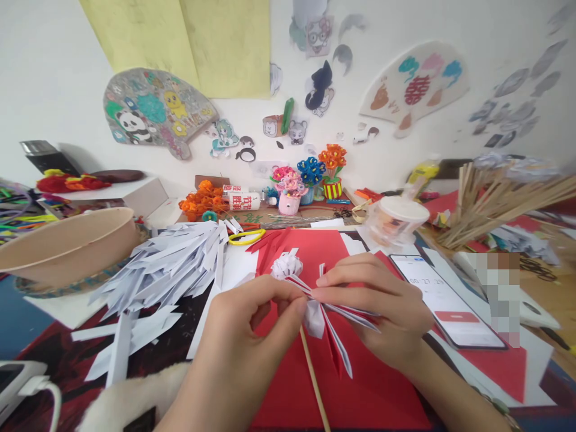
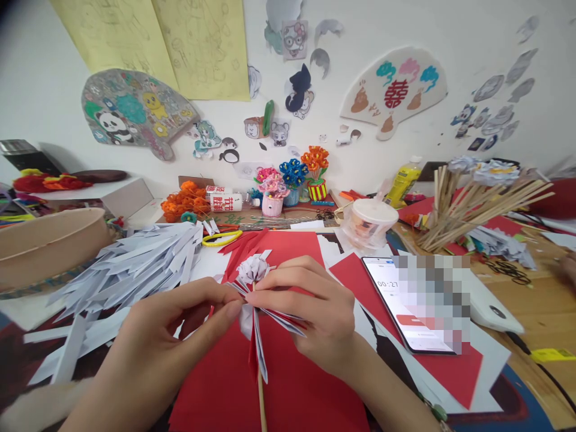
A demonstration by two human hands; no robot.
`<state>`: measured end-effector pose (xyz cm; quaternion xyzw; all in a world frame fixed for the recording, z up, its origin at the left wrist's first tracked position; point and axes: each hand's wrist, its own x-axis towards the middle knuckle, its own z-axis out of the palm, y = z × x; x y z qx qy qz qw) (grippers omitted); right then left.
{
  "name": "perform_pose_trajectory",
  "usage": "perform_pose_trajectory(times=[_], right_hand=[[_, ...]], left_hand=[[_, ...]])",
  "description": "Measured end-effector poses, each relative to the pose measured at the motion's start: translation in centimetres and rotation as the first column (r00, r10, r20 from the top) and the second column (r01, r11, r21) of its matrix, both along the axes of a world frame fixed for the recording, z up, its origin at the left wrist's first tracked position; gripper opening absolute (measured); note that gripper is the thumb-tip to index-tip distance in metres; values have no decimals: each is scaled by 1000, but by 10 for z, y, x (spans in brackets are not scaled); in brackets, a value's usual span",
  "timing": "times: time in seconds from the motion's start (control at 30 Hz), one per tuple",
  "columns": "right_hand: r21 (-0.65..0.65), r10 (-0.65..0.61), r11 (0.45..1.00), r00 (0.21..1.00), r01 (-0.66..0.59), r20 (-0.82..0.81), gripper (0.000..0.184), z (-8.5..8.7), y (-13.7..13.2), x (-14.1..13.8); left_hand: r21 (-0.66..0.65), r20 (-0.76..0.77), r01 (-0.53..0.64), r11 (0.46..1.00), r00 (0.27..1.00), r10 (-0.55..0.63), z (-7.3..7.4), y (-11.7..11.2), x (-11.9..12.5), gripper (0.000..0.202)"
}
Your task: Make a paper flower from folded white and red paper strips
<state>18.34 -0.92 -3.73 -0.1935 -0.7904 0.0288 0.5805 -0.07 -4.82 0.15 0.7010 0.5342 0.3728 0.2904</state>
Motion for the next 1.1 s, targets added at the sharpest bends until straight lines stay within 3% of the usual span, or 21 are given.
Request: perform_pose_trajectory(times=[0.23, 0.47, 0.9, 1.03, 1.1], right_hand=[[11, -18, 1000, 999, 18, 27, 38, 0, -1, 1], [3, -10, 1000, 1000, 10, 12, 38, 1, 0, 0], [-9, 20, 1000, 1000, -20, 2, 33, 0, 1, -2], [-134, 81, 987, 995, -87, -51, 27, -1, 3, -1], [-251, 113, 959, 989, -132, -91, 21, -2, 5, 1]], left_hand=[[-262, 212, -69, 963, 969, 127, -8, -6, 2, 22], [-406, 468, 36, 913, 866, 174, -10, -2, 5, 24], [-399, 480, 32, 917, 859, 178, -16, -2, 9, 27], [-307, 352, -5, 952, 928, 119, -12, 0, 5, 29], [-132, 233, -101, 986, 964, 130, -6, 0, 1, 21]])
